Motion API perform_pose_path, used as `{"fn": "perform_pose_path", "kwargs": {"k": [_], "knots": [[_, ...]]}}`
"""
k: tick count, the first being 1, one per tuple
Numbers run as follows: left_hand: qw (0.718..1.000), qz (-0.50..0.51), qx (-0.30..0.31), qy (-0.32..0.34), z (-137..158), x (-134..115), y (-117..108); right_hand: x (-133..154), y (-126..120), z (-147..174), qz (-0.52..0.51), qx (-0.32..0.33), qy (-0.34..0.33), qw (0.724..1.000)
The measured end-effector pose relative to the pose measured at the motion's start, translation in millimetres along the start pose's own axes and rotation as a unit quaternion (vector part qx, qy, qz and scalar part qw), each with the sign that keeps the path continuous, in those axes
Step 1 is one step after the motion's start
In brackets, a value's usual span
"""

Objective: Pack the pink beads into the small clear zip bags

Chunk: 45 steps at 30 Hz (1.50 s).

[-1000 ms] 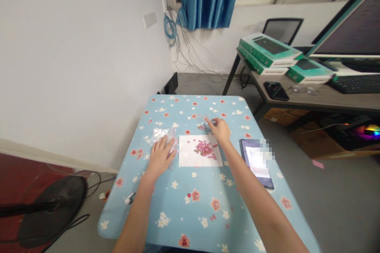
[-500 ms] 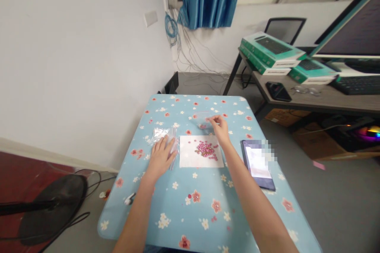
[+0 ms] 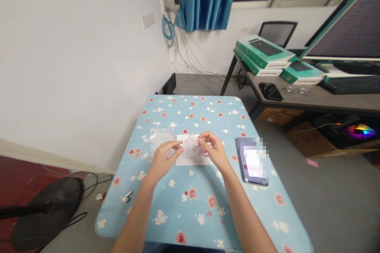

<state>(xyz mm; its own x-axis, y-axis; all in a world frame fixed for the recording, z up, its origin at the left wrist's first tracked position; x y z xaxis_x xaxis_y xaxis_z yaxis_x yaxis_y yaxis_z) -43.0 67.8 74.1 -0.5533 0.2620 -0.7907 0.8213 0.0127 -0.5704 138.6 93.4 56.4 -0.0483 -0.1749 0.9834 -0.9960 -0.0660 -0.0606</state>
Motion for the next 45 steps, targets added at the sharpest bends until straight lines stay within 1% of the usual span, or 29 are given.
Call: {"fn": "perform_pose_path", "kwargs": {"k": [3, 6, 10, 14, 16, 19, 20, 21, 22, 24, 25, 27, 30, 33, 38, 45], "knots": [[0.996, 0.085, 0.024, -0.034, 2.4, -8.2, 8.4, 3.1, 6.7, 9.4, -0.005, 0.007, -0.003, 1.0], [0.986, 0.146, 0.029, -0.069, 5.4, -8.3, 12.0, 3.3, 5.3, 15.1, 0.0, -0.002, -0.014, 1.0], [0.984, 0.149, 0.04, -0.087, 7.7, -7.1, 14.8, -1.0, 0.9, 20.1, 0.016, -0.007, -0.023, 1.0], [0.978, 0.172, 0.05, -0.105, 8.2, -6.1, 19.0, -2.0, 1.4, 23.7, 0.043, 0.005, -0.035, 0.998], [0.973, 0.196, 0.051, -0.114, 8.4, -5.8, 21.5, 3.0, -0.7, 25.8, 0.084, -0.011, -0.05, 0.995], [0.962, 0.234, 0.05, -0.13, 9.5, -5.1, 24.7, 21.7, -8.3, 32.7, 0.179, -0.072, -0.093, 0.977], [0.959, 0.243, 0.047, -0.138, 10.0, -4.6, 25.3, 28.3, -8.2, 35.7, 0.197, -0.078, -0.102, 0.972], [0.956, 0.251, 0.045, -0.145, 10.6, -4.4, 25.8, 33.6, -5.3, 38.3, 0.202, -0.064, -0.105, 0.972], [0.954, 0.256, 0.046, -0.15, 11.3, -4.6, 26.3, 37.4, 0.3, 40.6, 0.198, -0.032, -0.102, 0.974], [0.95, 0.266, 0.059, -0.153, 12.4, -6.9, 28.5, 41.6, 15.2, 45.5, 0.179, 0.055, -0.088, 0.978], [0.949, 0.268, 0.07, -0.15, 12.8, -8.9, 29.9, 42.9, 21.1, 48.0, 0.171, 0.088, -0.082, 0.978], [0.948, 0.27, 0.091, -0.14, 13.6, -13.2, 32.0, 44.0, 27.2, 50.9, 0.162, 0.119, -0.074, 0.977], [0.946, 0.275, 0.105, -0.134, 14.4, -16.3, 33.4, 42.5, 26.3, 51.2, 0.157, 0.108, -0.072, 0.979], [0.944, 0.277, 0.119, -0.132, 15.4, -17.0, 36.8, 41.5, 23.3, 51.6, 0.176, 0.091, -0.078, 0.977], [0.954, 0.245, 0.113, -0.127, 16.9, -16.5, 37.4, 46.0, 24.3, 54.8, 0.213, 0.098, -0.101, 0.967], [0.941, 0.267, 0.165, -0.123, 21.3, -16.8, 38.6, 41.3, 18.8, 56.1, 0.161, 0.096, -0.081, 0.979]]}}
Point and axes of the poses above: each hand's wrist, its own z-axis away from the middle knuckle, its own y-axis out of the palm, x = y × z, the point moved 8 cm from there along -z, towards the middle knuckle, and after that the axes turned 4 degrees about -y, right-handed, at the moved point
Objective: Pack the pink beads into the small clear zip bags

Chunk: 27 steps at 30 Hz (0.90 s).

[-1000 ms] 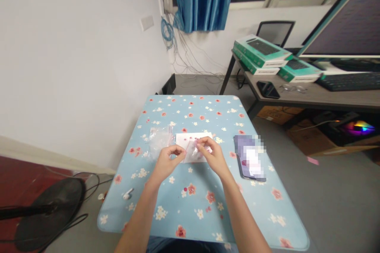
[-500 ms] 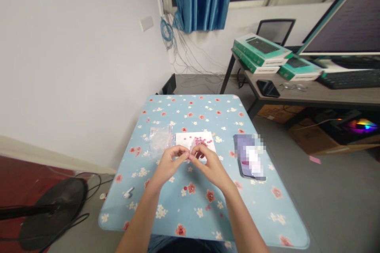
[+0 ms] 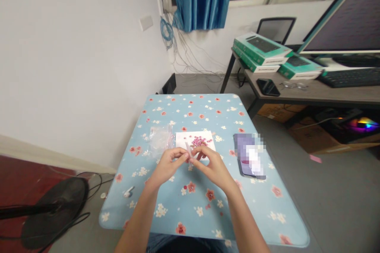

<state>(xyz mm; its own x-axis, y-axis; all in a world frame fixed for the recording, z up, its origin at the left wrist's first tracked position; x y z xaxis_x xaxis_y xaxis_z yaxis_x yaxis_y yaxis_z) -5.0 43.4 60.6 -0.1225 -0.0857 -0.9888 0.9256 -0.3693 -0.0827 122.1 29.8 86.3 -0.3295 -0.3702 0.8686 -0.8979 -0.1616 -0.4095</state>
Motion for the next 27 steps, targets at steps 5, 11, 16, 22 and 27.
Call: {"fn": "perform_pose_path", "kwargs": {"k": [5, 11, 16, 22, 27], "knots": [[1.0, 0.005, -0.013, 0.002, -1.4, 0.8, -1.1, 1.3, 0.1, 1.0, -0.021, 0.009, 0.001, 1.0], [1.0, -0.003, 0.004, 0.0, -1.8, -0.8, 3.4, 0.4, 0.4, 2.3, -0.017, 0.039, 0.021, 0.999], [0.999, 0.002, 0.036, -0.011, -1.2, -0.9, 6.6, 6.8, 2.7, 1.6, 0.01, 0.096, 0.019, 0.995], [0.997, -0.014, 0.072, 0.01, 0.9, -2.9, 12.1, 9.2, 6.1, 0.9, 0.024, 0.101, 0.019, 0.994], [0.995, -0.094, -0.016, 0.033, 2.6, -11.0, 8.9, 8.0, 5.1, 0.2, 0.096, 0.0, 0.007, 0.995]]}}
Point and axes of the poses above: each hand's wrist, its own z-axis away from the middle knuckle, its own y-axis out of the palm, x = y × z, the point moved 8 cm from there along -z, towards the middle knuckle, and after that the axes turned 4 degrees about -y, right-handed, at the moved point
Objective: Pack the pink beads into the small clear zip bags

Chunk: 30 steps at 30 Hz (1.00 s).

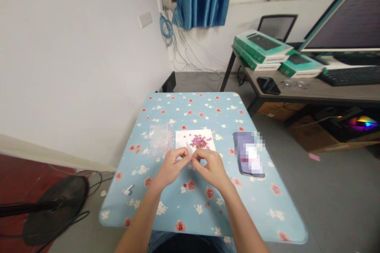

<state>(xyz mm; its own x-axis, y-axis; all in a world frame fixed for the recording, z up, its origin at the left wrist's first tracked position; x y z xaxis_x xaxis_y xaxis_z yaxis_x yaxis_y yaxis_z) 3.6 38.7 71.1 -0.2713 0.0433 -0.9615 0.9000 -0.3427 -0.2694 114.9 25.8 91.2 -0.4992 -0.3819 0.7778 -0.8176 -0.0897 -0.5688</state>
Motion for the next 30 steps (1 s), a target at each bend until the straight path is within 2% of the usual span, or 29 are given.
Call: {"fn": "perform_pose_path", "kwargs": {"k": [5, 8, 12, 15, 18, 24, 30], "knots": [[0.994, -0.089, -0.058, 0.005, 1.2, -8.1, -2.5, 1.4, 0.5, 0.6, 0.056, -0.056, -0.004, 0.997], [0.992, -0.11, -0.062, -0.009, 1.5, -7.9, -3.3, -3.1, 3.5, 0.8, 0.029, -0.042, 0.02, 0.999], [0.994, -0.102, -0.035, -0.029, 3.6, -4.1, -2.6, -12.7, 7.9, 0.7, -0.015, 0.0, 0.047, 0.999], [0.997, -0.065, -0.01, -0.044, 7.0, -1.6, -1.4, -22.2, -5.6, 1.5, 0.01, -0.046, 0.068, 0.997], [0.996, -0.073, -0.021, -0.05, 11.2, -3.5, -3.9, -25.8, -19.7, 3.6, 0.021, -0.091, 0.073, 0.993], [0.989, -0.137, -0.043, 0.019, 16.5, -18.1, -4.1, -12.4, -23.1, 3.1, 0.001, -0.065, 0.051, 0.997], [0.944, -0.277, -0.125, 0.13, 18.4, -20.1, 0.1, 0.7, -17.2, 0.5, 0.006, -0.014, 0.024, 1.0]]}}
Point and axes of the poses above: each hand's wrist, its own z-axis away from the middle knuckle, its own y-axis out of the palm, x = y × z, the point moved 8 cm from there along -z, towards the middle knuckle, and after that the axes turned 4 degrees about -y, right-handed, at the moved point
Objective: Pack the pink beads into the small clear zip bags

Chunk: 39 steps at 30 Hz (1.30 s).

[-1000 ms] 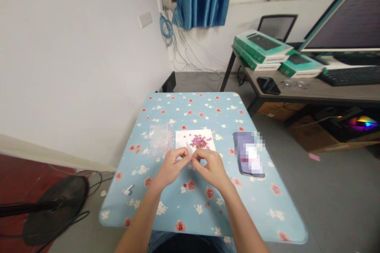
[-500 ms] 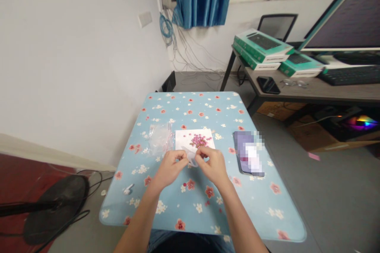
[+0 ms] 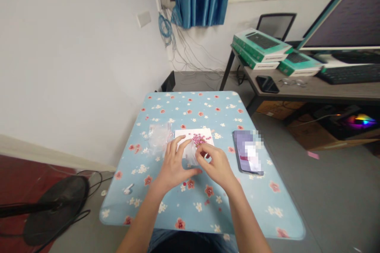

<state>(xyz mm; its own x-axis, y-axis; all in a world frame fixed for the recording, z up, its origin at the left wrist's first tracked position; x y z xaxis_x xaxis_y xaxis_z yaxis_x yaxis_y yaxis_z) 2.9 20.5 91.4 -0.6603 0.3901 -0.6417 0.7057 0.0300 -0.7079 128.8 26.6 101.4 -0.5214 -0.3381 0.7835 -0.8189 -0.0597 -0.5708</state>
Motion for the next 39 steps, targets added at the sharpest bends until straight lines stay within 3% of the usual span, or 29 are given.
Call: {"fn": "perform_pose_path", "kwargs": {"k": [5, 10, 16, 24, 31, 35, 39], "knots": [[1.0, -0.005, -0.003, 0.024, -0.9, 5.2, 7.9, 2.1, 1.7, 1.6, -0.025, 0.014, 0.0, 1.0], [1.0, -0.004, 0.004, 0.026, -2.8, 9.7, 6.2, -4.0, -8.2, 4.6, -0.069, -0.014, 0.016, 0.997], [0.995, 0.033, 0.079, 0.05, -2.7, 7.9, 22.2, 2.6, -3.5, 5.5, -0.096, 0.037, -0.009, 0.995], [0.995, 0.059, 0.081, -0.015, -2.6, 19.3, 13.8, -42.1, -10.2, 14.6, -0.177, -0.046, 0.078, 0.98], [0.996, -0.01, 0.09, -0.01, -7.2, 14.4, 2.0, -75.3, 21.9, 25.3, -0.336, -0.11, 0.224, 0.908], [0.994, -0.034, 0.101, -0.005, -5.7, 11.7, 0.8, -71.8, 45.9, 22.6, -0.38, -0.102, 0.249, 0.885], [0.993, -0.029, 0.111, -0.011, -4.8, 7.0, -2.7, -77.2, 59.8, 23.6, -0.443, -0.157, 0.29, 0.833]]}}
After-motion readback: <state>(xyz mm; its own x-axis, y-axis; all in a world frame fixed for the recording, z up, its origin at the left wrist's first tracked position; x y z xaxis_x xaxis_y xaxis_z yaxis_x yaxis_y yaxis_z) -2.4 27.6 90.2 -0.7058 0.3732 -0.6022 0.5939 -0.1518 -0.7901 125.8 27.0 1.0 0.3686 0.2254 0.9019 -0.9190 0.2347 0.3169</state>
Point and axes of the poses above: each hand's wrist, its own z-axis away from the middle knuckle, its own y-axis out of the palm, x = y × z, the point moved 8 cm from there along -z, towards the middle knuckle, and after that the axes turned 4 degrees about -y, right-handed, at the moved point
